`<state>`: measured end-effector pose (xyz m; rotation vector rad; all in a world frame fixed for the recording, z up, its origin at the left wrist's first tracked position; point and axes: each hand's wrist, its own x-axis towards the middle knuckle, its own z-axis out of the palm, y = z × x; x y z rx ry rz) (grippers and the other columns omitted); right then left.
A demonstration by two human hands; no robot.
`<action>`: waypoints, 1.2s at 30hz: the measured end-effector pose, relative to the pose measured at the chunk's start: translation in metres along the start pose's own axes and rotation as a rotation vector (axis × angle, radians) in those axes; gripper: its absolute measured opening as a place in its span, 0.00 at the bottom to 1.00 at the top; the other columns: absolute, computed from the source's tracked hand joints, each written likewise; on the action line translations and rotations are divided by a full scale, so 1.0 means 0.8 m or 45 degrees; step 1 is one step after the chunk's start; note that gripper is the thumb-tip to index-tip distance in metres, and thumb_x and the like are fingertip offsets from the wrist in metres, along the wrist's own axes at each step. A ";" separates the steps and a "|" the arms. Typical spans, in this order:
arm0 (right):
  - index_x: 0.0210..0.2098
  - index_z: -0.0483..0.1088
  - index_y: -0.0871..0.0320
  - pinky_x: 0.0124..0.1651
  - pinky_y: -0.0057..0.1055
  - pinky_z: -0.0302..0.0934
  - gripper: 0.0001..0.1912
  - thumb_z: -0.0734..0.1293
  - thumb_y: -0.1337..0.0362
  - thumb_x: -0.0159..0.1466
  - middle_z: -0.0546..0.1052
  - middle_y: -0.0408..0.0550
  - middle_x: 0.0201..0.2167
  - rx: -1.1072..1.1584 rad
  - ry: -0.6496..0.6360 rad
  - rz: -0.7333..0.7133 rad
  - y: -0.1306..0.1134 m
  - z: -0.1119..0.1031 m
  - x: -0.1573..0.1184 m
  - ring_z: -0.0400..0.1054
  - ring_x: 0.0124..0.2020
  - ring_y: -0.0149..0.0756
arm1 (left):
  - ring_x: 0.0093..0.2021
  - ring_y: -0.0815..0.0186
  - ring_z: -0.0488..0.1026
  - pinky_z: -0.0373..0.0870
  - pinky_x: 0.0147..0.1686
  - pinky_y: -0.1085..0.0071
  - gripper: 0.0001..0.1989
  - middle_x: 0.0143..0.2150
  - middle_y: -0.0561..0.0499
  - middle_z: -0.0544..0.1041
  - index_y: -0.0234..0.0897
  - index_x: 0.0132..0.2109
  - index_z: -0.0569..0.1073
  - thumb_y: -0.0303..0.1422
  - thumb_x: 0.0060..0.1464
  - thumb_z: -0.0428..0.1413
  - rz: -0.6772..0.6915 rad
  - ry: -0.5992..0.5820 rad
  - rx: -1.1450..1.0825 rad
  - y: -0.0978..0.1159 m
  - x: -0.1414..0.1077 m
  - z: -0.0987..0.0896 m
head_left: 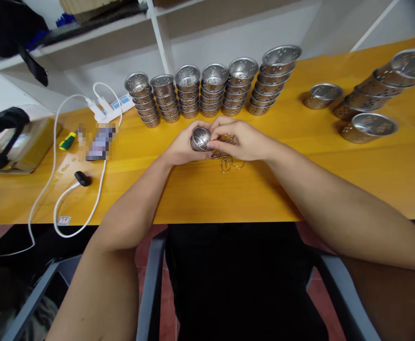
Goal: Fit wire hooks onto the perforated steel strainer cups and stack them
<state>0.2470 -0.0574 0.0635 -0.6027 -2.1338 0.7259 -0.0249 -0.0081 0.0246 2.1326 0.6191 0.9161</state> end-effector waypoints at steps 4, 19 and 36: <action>0.40 0.87 0.50 0.54 0.45 0.74 0.32 0.83 0.27 0.76 0.83 0.50 0.42 0.199 0.038 0.093 -0.001 -0.005 0.004 0.75 0.45 0.45 | 0.61 0.50 0.90 0.89 0.63 0.54 0.51 0.63 0.42 0.88 0.41 0.68 0.78 0.63 0.50 0.87 -0.042 0.004 -0.015 0.002 -0.004 0.005; 0.42 0.85 0.52 0.49 0.44 0.71 0.22 0.79 0.41 0.80 0.81 0.51 0.42 -0.375 -0.098 0.241 0.055 -0.015 -0.025 0.74 0.41 0.43 | 0.71 0.45 0.86 0.86 0.73 0.47 0.64 0.72 0.40 0.80 0.51 0.84 0.65 0.77 0.56 0.79 -0.188 0.350 0.189 -0.042 -0.013 -0.006; 0.90 0.68 0.53 0.87 0.76 0.68 0.48 0.81 0.44 0.79 0.76 0.69 0.79 -0.413 0.172 0.105 0.006 0.041 -0.014 0.73 0.81 0.76 | 0.77 0.38 0.80 0.84 0.78 0.40 0.63 0.76 0.34 0.75 0.48 0.83 0.57 0.69 0.59 0.80 0.028 0.157 0.163 -0.032 -0.006 0.024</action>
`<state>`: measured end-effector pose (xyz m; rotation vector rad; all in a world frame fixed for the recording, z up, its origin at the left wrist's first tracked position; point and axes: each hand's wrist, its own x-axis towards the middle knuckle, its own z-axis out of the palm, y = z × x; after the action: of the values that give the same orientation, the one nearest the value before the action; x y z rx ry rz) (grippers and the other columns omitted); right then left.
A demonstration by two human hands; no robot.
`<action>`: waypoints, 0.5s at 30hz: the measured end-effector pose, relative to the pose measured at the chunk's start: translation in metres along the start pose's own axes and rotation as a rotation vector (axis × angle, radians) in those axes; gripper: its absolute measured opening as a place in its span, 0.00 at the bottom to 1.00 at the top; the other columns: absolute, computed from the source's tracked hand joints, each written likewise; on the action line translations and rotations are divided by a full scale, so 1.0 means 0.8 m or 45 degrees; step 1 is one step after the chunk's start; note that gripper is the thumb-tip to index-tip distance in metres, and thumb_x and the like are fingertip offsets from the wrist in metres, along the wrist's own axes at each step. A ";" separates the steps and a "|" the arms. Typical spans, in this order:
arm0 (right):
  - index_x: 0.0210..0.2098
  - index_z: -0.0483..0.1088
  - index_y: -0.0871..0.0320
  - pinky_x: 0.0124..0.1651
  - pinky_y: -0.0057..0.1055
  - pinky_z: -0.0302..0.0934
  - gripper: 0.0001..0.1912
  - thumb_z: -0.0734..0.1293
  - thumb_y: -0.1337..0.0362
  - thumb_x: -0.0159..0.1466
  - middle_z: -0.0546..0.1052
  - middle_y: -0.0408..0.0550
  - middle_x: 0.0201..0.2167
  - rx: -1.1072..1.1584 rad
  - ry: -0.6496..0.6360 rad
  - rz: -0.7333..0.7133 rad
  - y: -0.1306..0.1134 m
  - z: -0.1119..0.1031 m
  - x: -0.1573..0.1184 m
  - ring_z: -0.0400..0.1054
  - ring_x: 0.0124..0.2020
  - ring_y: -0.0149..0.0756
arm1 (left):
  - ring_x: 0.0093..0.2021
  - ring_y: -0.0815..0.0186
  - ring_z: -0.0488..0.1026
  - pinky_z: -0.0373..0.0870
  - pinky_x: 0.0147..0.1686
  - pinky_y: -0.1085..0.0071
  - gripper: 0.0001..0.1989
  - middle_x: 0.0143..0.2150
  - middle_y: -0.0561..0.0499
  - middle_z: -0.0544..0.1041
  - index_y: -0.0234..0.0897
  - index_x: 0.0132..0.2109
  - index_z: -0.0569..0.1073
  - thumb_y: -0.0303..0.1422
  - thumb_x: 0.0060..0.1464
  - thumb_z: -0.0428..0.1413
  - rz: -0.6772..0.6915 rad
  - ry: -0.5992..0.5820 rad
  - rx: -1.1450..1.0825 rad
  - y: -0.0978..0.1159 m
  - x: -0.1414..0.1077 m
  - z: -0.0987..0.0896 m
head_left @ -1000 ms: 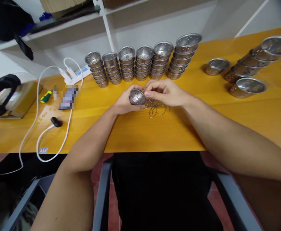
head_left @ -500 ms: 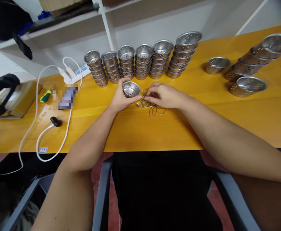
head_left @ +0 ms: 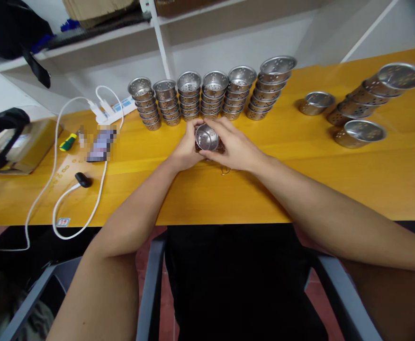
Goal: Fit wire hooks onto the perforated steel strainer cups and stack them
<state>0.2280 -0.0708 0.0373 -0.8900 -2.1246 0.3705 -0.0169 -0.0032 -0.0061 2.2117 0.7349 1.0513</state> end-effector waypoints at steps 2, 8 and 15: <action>0.88 0.71 0.52 0.85 0.76 0.71 0.46 0.82 0.46 0.78 0.78 0.67 0.77 -0.041 0.019 -0.009 0.001 -0.017 0.004 0.75 0.79 0.76 | 0.81 0.36 0.77 0.82 0.79 0.40 0.67 0.81 0.32 0.71 0.49 0.86 0.52 0.65 0.59 0.82 0.009 0.008 0.027 0.001 -0.001 -0.001; 0.84 0.74 0.60 0.86 0.70 0.72 0.42 0.87 0.60 0.76 0.78 0.75 0.78 -0.327 0.189 0.002 0.018 -0.157 0.068 0.77 0.79 0.78 | 0.79 0.38 0.78 0.83 0.73 0.40 0.55 0.86 0.31 0.70 0.51 0.86 0.57 0.52 0.65 0.78 -0.172 0.068 0.097 0.003 -0.004 -0.008; 0.64 0.90 0.73 0.32 0.24 0.56 0.63 0.82 0.21 0.55 0.92 0.55 0.42 -1.019 -0.279 -0.060 0.104 -0.262 0.217 0.84 0.32 0.33 | 0.74 0.45 0.83 0.84 0.72 0.48 0.36 0.78 0.35 0.78 0.44 0.77 0.73 0.49 0.70 0.72 -0.176 0.031 0.148 0.022 -0.002 -0.014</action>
<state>0.3495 0.1035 0.2262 -1.2697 -2.5247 -0.4731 -0.0231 -0.0134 0.0111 2.2121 0.9673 0.9905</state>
